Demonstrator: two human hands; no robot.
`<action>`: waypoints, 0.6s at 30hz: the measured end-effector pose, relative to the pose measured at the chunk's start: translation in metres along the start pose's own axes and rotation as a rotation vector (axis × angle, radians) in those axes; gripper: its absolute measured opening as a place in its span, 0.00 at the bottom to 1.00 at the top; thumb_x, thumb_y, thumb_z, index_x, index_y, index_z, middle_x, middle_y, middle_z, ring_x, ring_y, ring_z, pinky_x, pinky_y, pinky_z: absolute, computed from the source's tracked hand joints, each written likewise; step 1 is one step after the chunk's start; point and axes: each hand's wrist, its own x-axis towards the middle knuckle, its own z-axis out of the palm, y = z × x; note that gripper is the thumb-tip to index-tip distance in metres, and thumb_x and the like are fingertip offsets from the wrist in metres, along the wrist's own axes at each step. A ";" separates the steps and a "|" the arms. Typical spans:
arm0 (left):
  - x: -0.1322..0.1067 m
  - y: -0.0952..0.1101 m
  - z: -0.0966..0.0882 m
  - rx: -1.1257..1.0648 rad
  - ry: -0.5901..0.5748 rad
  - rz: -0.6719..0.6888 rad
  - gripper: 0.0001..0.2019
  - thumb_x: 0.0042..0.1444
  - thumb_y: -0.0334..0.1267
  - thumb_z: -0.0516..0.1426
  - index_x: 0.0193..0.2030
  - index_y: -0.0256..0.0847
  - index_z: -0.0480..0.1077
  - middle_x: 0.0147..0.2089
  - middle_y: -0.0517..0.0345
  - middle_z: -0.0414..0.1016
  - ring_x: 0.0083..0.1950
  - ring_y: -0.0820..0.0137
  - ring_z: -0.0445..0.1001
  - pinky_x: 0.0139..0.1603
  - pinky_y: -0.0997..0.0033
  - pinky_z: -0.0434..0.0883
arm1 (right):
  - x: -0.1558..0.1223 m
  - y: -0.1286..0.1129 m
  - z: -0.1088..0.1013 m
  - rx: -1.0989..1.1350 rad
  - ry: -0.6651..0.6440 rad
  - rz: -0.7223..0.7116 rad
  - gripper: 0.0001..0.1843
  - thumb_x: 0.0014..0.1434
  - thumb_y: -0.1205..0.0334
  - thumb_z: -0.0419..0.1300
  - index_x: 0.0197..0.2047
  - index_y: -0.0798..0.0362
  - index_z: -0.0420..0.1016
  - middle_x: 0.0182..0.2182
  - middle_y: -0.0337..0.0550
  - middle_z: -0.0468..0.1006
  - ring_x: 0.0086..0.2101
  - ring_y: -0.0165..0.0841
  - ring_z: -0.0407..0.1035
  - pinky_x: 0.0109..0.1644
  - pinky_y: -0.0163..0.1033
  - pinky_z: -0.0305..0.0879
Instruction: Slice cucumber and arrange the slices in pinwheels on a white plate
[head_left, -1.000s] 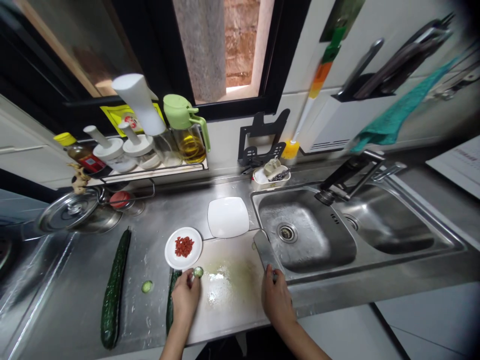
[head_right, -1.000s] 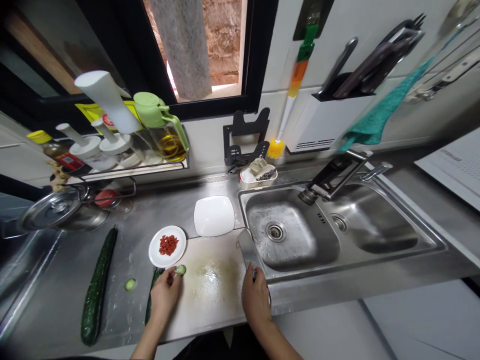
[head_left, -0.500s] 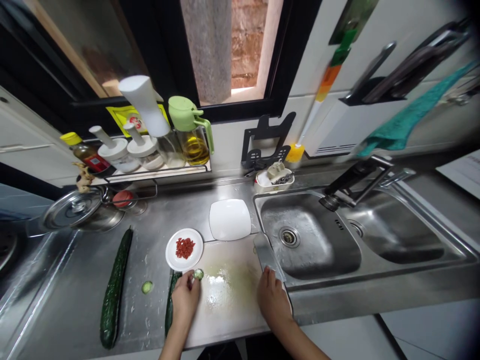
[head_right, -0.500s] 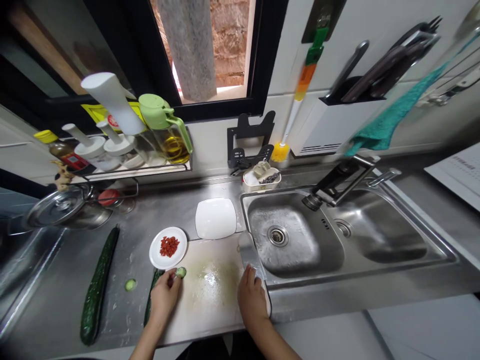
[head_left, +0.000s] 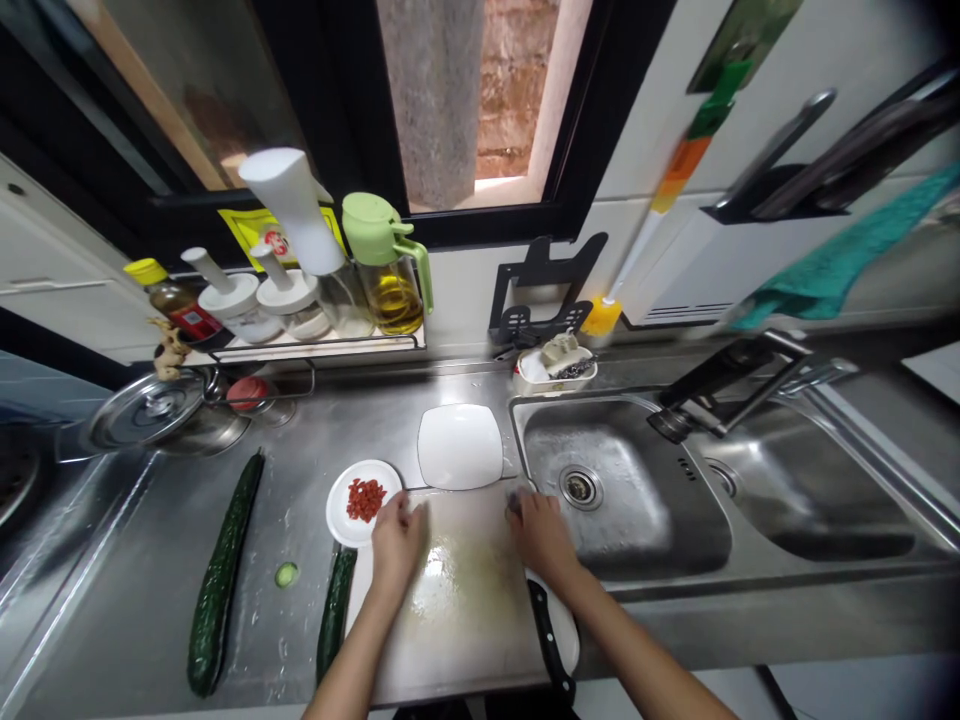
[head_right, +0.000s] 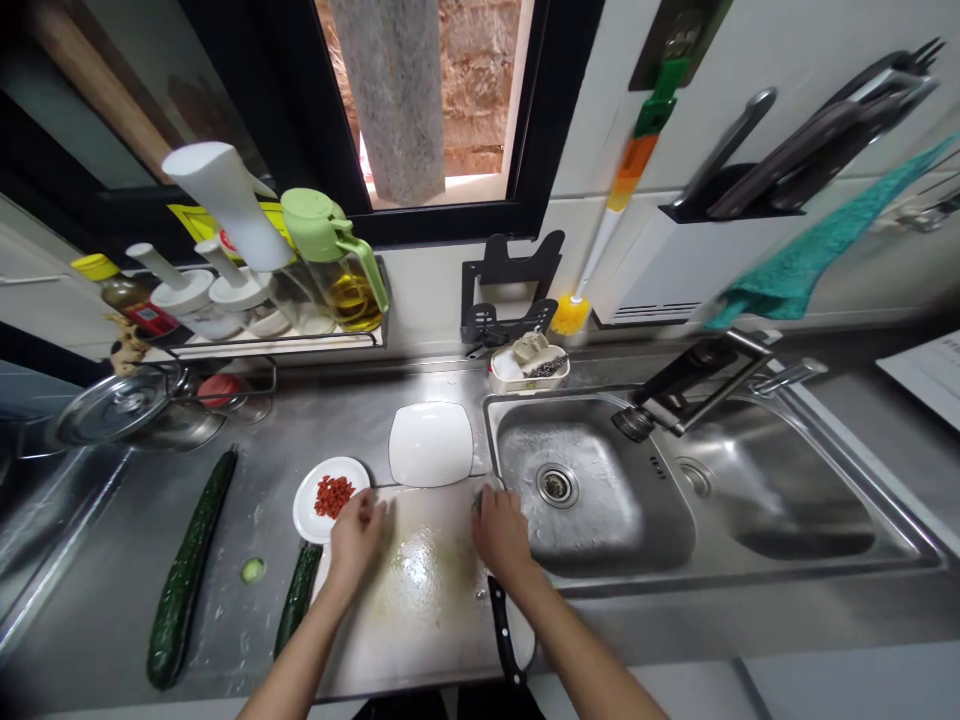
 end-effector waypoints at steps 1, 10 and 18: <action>0.011 0.011 0.007 0.042 -0.020 -0.013 0.24 0.56 0.47 0.50 0.53 0.31 0.65 0.45 0.42 0.73 0.44 0.61 0.72 0.47 0.64 0.67 | 0.017 -0.001 -0.004 0.017 0.005 0.017 0.21 0.61 0.61 0.50 0.56 0.58 0.63 0.49 0.55 0.69 0.51 0.45 0.58 0.45 0.43 0.57; 0.055 0.050 0.038 0.216 -0.151 -0.192 0.15 0.56 0.39 0.52 0.47 0.30 0.66 0.47 0.37 0.72 0.49 0.58 0.71 0.47 0.65 0.64 | 0.109 -0.008 0.007 0.105 -0.059 0.003 0.15 0.58 0.70 0.48 0.46 0.57 0.70 0.39 0.49 0.77 0.41 0.36 0.67 0.44 0.36 0.52; 0.054 0.050 0.033 0.174 -0.147 -0.177 0.14 0.55 0.36 0.54 0.47 0.32 0.66 0.46 0.41 0.72 0.50 0.60 0.71 0.48 0.67 0.64 | 0.109 -0.005 0.004 0.147 -0.063 -0.002 0.18 0.54 0.72 0.49 0.47 0.56 0.71 0.40 0.47 0.77 0.41 0.36 0.68 0.42 0.35 0.53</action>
